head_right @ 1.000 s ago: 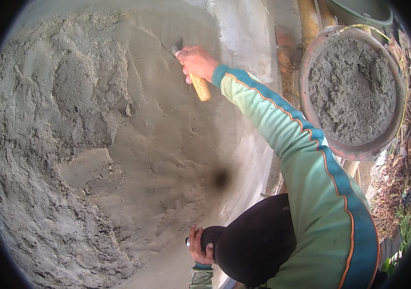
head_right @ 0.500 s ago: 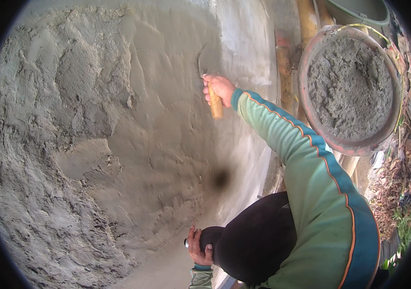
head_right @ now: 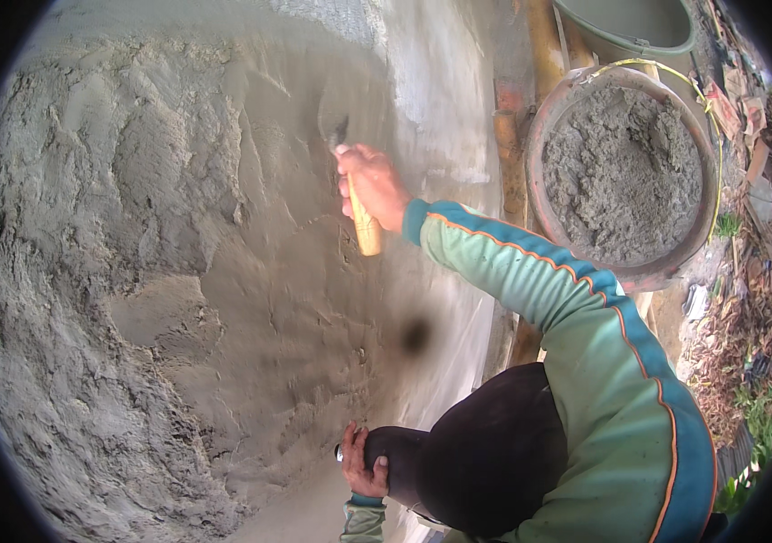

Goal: The person scoops wet cement from a bucket and applies it to a vertical wall using a trowel, smoothing the surface in repeated strokes. The person works on a bamboo scaffold, receiving additional cement from a coworker below.

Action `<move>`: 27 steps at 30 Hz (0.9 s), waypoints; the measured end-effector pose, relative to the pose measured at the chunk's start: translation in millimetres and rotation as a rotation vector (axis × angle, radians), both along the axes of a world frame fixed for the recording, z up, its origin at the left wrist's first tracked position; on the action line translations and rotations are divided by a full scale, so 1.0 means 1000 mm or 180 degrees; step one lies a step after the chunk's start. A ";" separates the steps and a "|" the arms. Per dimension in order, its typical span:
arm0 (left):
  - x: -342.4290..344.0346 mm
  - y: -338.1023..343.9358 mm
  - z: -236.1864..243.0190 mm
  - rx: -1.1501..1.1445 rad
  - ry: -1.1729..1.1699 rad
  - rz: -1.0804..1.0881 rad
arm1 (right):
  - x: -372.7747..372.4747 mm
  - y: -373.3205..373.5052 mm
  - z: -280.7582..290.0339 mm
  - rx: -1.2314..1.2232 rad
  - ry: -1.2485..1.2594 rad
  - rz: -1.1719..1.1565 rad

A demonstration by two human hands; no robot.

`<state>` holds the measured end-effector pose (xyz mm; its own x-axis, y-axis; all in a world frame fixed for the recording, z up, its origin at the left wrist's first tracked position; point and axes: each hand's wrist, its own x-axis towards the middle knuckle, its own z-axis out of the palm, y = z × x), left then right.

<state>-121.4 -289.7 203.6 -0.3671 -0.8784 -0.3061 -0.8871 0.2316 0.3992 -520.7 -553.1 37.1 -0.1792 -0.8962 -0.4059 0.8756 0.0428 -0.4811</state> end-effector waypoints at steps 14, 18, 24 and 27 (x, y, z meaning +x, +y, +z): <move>0.006 0.014 0.008 -0.0317 -0.0162 -0.0105 | -0.022 -0.062 -0.141 0.1107 0.0507 0.0865; -0.001 0.011 0.011 -0.0284 -0.0209 -0.0143 | -0.027 -0.050 -0.152 0.1314 -0.0259 0.0901; -0.004 0.016 0.012 -0.0316 -0.0224 -0.0100 | -0.039 -0.053 -0.100 0.0637 -0.0421 0.0889; -0.003 0.017 0.012 -0.0356 -0.0222 -0.0115 | -0.039 -0.069 -0.043 0.0239 -0.0170 0.0690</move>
